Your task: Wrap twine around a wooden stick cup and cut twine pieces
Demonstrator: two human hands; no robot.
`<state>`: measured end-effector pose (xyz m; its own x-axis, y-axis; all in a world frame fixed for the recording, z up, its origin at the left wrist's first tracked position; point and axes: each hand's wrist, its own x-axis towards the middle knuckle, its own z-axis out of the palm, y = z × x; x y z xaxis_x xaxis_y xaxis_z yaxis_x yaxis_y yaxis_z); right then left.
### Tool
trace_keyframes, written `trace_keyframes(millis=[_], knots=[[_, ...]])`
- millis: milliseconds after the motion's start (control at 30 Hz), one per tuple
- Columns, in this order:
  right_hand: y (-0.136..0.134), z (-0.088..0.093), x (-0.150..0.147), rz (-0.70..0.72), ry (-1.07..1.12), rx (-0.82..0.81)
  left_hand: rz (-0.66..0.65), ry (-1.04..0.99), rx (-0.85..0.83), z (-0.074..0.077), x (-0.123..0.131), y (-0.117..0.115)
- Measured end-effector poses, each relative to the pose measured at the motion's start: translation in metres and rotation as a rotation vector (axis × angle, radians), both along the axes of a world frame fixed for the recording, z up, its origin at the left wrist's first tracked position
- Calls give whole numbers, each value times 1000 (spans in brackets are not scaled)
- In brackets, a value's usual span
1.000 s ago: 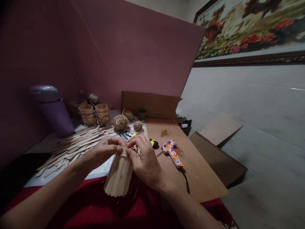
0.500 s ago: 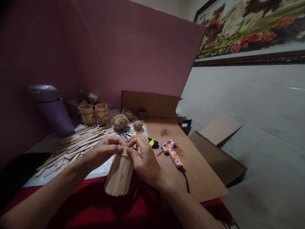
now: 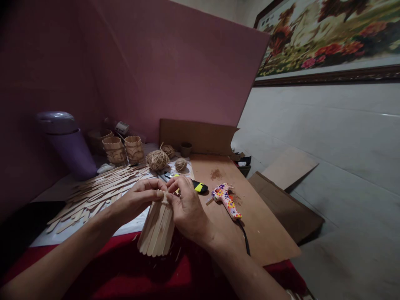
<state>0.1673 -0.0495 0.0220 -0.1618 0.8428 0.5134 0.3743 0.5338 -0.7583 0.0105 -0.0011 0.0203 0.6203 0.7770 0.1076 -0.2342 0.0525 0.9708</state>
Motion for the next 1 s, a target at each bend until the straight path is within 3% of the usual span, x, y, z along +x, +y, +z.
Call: trace_keyframes(millis=[1000], knots=[[-1,-3,0,-1,5,52,24,92,89,-9,-2,3]])
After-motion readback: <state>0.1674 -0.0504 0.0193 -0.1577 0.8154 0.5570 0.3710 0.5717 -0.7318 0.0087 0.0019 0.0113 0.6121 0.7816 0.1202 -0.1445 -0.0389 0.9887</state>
